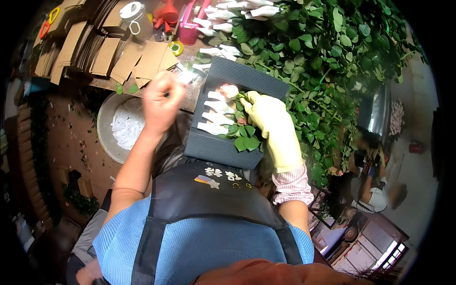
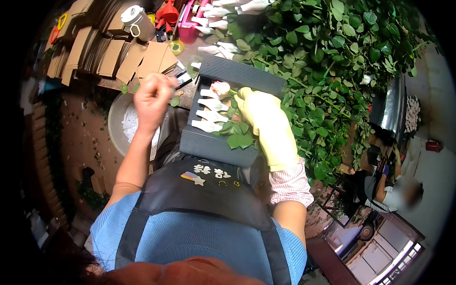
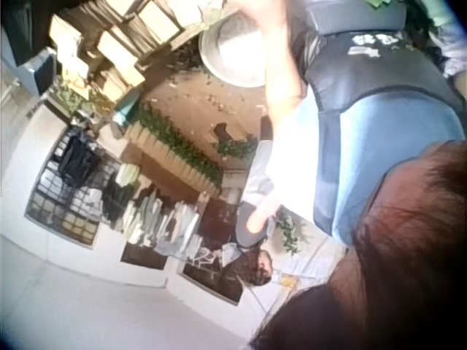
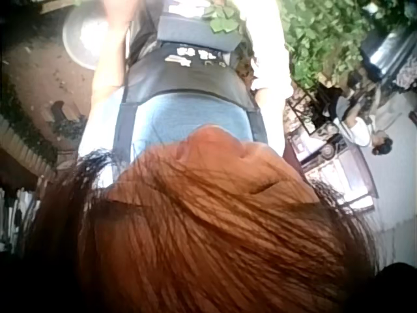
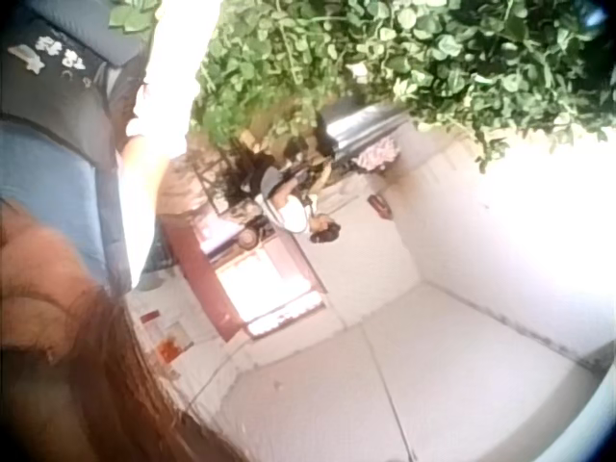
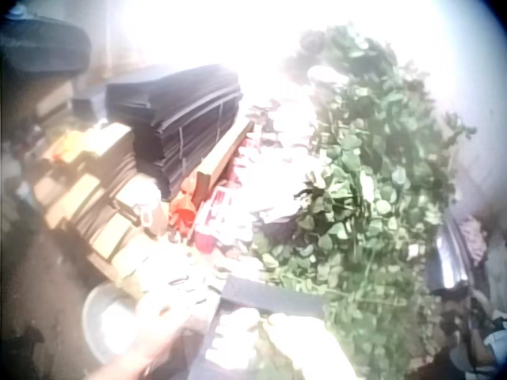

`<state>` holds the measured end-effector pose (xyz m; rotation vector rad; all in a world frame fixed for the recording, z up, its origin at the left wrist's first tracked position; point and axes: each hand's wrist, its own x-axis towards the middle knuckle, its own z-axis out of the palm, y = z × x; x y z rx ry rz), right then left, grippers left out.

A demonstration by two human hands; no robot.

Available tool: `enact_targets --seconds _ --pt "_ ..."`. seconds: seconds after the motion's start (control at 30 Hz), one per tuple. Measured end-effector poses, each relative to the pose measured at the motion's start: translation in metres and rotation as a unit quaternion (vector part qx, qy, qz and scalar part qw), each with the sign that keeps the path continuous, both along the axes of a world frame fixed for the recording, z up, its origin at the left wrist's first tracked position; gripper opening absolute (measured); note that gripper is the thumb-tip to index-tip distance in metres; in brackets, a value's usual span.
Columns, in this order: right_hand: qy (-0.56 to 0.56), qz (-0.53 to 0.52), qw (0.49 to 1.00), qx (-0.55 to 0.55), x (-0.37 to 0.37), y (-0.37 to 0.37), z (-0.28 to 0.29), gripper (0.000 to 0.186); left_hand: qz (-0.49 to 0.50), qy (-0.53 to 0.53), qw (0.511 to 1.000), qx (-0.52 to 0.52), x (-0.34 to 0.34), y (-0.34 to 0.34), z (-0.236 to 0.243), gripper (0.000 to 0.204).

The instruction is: The person arranges white flowers and green leaves into a black rectangular tray, using shears to trim stems and cardboard pieces to separate sections. They then secure the arrangement with yellow tape.

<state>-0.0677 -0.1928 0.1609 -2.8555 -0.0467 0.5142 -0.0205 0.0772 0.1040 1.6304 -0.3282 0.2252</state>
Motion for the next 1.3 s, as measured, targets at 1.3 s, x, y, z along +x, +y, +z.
enact_targets --seconds 1.3 --pt "-0.155 0.040 0.985 0.063 -0.025 -0.003 -0.021 0.039 -0.195 0.193 0.916 0.294 -0.008 -0.029 -0.028 0.031"
